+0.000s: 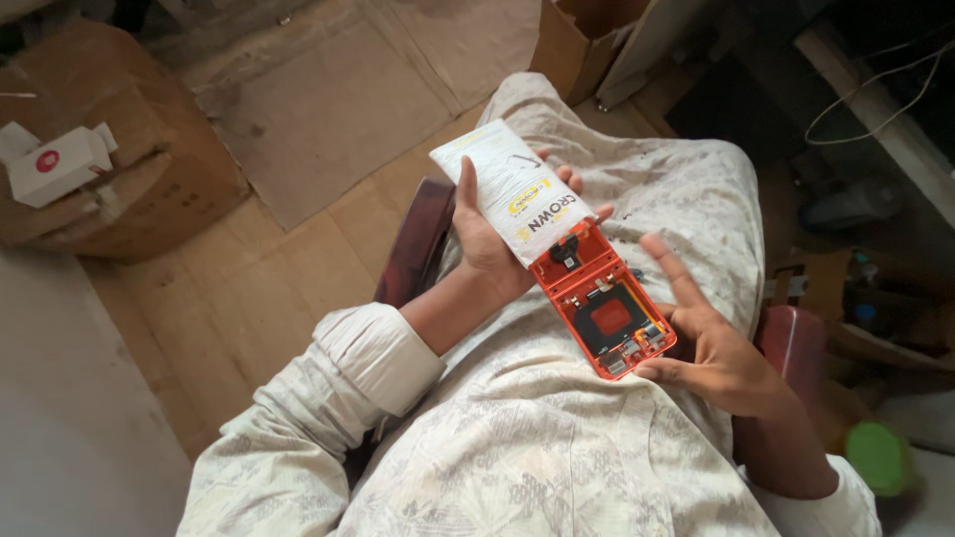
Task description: The person uses a screwdriver to remove screws from a red electronic device, then uses tweezers to extract a small internal component. They place the device and tools on their lap, pick up a white box, and move toward a workbench.
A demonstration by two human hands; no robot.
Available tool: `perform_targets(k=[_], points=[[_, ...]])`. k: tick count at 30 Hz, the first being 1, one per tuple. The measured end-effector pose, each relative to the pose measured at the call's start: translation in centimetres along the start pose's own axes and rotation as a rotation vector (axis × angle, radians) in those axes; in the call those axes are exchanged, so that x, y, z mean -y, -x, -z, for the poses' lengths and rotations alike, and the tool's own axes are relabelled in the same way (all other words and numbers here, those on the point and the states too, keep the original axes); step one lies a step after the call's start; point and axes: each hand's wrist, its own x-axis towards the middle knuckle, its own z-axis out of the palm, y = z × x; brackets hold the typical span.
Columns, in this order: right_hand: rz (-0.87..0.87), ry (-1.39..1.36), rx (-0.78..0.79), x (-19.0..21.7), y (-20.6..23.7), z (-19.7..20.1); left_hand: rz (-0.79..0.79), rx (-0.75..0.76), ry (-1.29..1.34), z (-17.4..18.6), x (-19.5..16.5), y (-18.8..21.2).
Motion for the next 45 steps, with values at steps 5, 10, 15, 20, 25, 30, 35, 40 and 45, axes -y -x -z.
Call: perform_targets(k=[5,10,15,20,25,30,35,40,45], points=[[0.175,0.526,-0.059,1.8,-0.8,-0.6,0.073,0.045,-0.014,0.0,0.4,0.4],[0.023,0.729,0.037,5.0,-2.2,-1.2,0.108,0.081,-0.034,0.1,0.7,0.6],[-0.09,0.848,0.103,7.7,-4.1,-1.6,0.167,0.189,-0.018,0.1,1.1,0.7],[-0.194,0.968,0.111,8.7,-5.1,-1.4,0.178,0.139,-0.029,0.1,1.3,0.6],[-0.085,0.941,0.088,8.3,-4.6,-1.1,0.215,0.13,-0.04,-0.1,1.4,0.7],[-0.025,1.035,0.004,7.3,-4.6,-0.9,0.244,0.092,-0.064,-0.4,1.4,1.0],[0.379,0.991,-0.097,6.2,-4.5,-0.9,0.243,0.151,-0.009,-0.5,1.1,0.8],[0.41,0.994,-0.145,4.9,-4.1,-0.9,0.253,0.226,-0.011,-0.1,0.8,0.6],[0.497,0.906,-0.24,4.0,-3.5,-0.4,0.204,0.212,-0.056,0.1,0.4,0.3]])
